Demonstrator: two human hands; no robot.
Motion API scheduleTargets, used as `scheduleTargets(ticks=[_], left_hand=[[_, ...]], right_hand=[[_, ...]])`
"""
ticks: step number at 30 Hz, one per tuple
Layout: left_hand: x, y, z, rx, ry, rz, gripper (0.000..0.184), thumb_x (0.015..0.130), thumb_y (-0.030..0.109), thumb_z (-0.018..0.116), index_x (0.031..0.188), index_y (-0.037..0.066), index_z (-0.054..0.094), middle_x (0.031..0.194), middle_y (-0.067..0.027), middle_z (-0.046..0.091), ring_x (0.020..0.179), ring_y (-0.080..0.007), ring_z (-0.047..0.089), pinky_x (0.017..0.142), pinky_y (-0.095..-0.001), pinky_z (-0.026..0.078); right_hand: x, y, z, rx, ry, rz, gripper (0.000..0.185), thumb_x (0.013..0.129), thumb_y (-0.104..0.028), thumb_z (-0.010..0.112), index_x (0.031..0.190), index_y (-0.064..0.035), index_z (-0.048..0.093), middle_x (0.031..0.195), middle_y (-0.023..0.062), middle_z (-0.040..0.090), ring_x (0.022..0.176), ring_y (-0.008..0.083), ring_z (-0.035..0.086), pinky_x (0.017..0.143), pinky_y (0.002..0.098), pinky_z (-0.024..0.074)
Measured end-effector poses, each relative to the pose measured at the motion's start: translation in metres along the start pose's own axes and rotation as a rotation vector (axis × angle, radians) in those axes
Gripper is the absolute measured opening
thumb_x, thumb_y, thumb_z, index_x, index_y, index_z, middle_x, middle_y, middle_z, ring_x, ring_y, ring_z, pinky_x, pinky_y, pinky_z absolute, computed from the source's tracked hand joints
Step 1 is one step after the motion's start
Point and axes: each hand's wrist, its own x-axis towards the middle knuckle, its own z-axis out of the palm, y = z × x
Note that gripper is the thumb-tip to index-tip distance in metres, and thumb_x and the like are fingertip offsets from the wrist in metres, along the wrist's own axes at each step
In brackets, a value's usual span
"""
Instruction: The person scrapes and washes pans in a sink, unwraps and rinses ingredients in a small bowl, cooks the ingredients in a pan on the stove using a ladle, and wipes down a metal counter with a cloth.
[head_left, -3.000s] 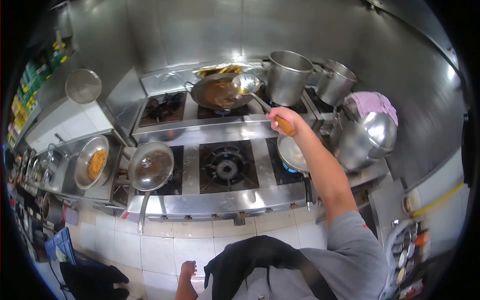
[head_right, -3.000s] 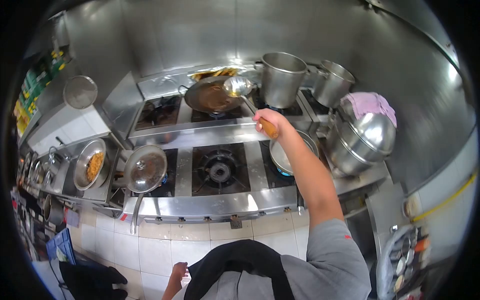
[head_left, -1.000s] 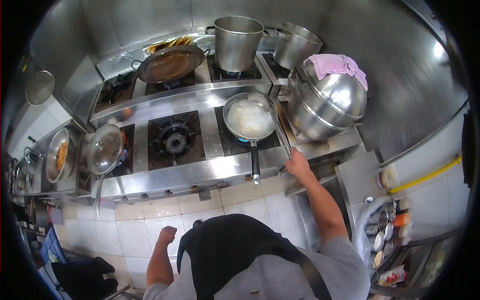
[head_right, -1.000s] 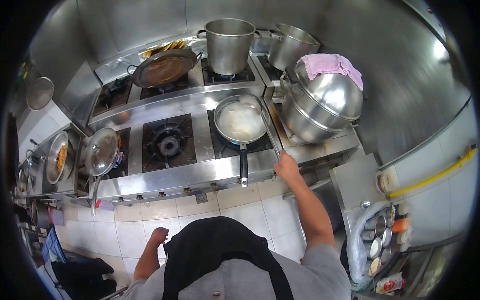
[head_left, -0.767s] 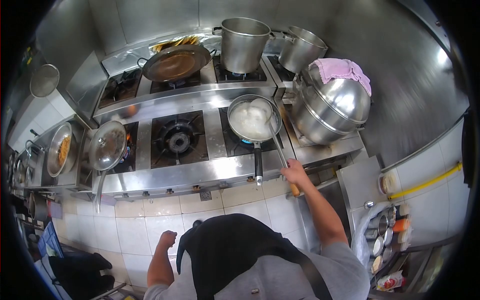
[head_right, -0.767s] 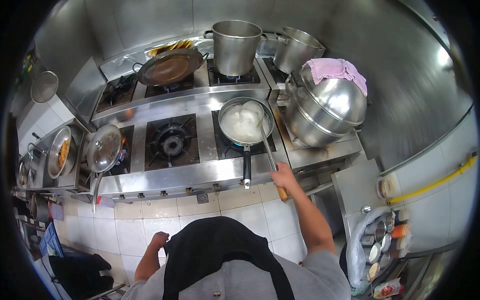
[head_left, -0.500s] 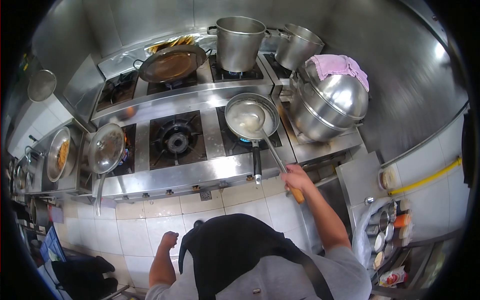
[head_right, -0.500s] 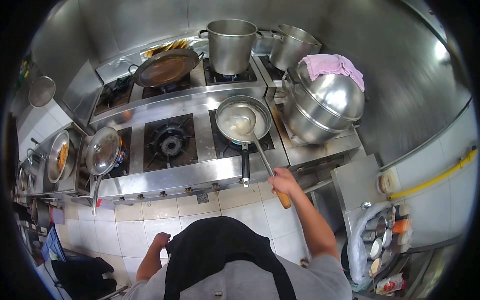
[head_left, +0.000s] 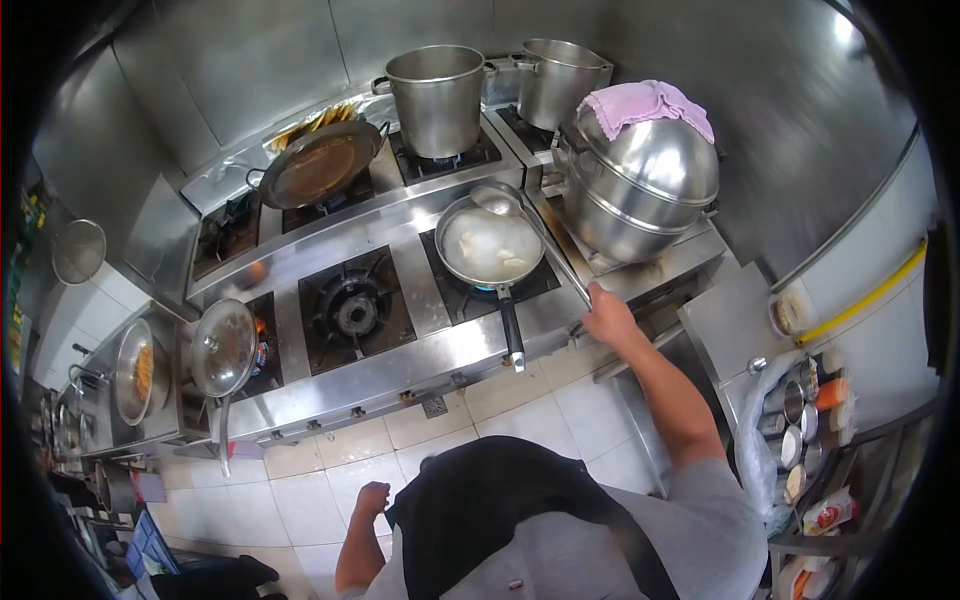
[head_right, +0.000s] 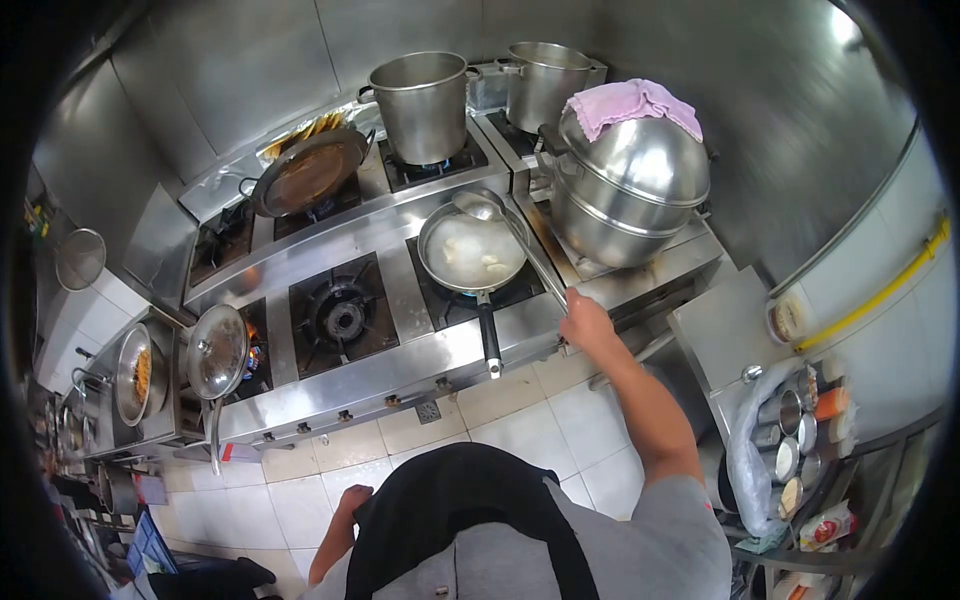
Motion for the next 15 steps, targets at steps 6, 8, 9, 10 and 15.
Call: scheduleTargets(ticks=[6,8,9,10,15], left_hand=[[-0.032,0.0,0.001,-0.04,0.016,-0.112,0.025,0.067,0.009,0.081,0.085,0.008,0.064,0.089,-0.0098,0.072,0.091,-0.0324,0.068,0.078,-0.0443,0.056],[-0.041,0.001,0.004,-0.049,0.005,-0.142,0.028,0.064,0.007,0.083,0.085,0.008,0.064,0.088,-0.0093,0.072,0.092,-0.0322,0.068,0.079,-0.0444,0.056],[-0.044,0.002,0.005,-0.054,0.008,-0.15,0.028,0.064,0.007,0.083,0.085,0.008,0.064,0.088,-0.0093,0.072,0.092,-0.0322,0.068,0.079,-0.0444,0.056],[-0.047,0.002,0.007,-0.036,-0.001,-0.142,0.03,0.063,0.008,0.084,0.086,0.008,0.065,0.088,-0.0093,0.072,0.092,-0.0322,0.068,0.08,-0.0444,0.055],[-0.048,0.001,0.026,-0.042,-0.097,-0.208,0.037,0.059,0.01,0.088,0.088,0.009,0.065,0.089,-0.0091,0.072,0.093,-0.0322,0.068,0.081,-0.0442,0.055]], right_hand=[[0.034,0.002,0.006,-0.072,-0.014,0.01,0.033,0.078,-0.006,0.062,0.109,0.0036,0.054,0.095,0.0314,0.067,0.095,0.0485,0.066,0.087,0.0544,0.0518],[0.036,0.004,0.017,-0.03,-0.018,0.01,0.032,0.078,-0.007,0.062,0.107,0.0038,0.055,0.095,0.0313,0.068,0.095,0.0478,0.066,0.087,0.053,0.0522],[0.034,0.005,0.023,0.013,-0.018,0.02,0.032,0.078,-0.007,0.063,0.106,0.0041,0.056,0.096,0.0312,0.068,0.096,0.0471,0.067,0.088,0.0516,0.0527],[0.029,0.002,0.026,0.013,-0.021,0.012,0.032,0.078,-0.007,0.063,0.106,0.0041,0.056,0.096,0.0312,0.068,0.096,0.0471,0.067,0.088,0.0516,0.0527],[0.001,-0.023,0.027,0.499,-0.304,0.241,0.017,0.08,-0.008,0.063,0.089,0.0059,0.059,0.078,0.0204,0.064,0.063,0.033,0.069,0.056,0.0425,0.0556]])
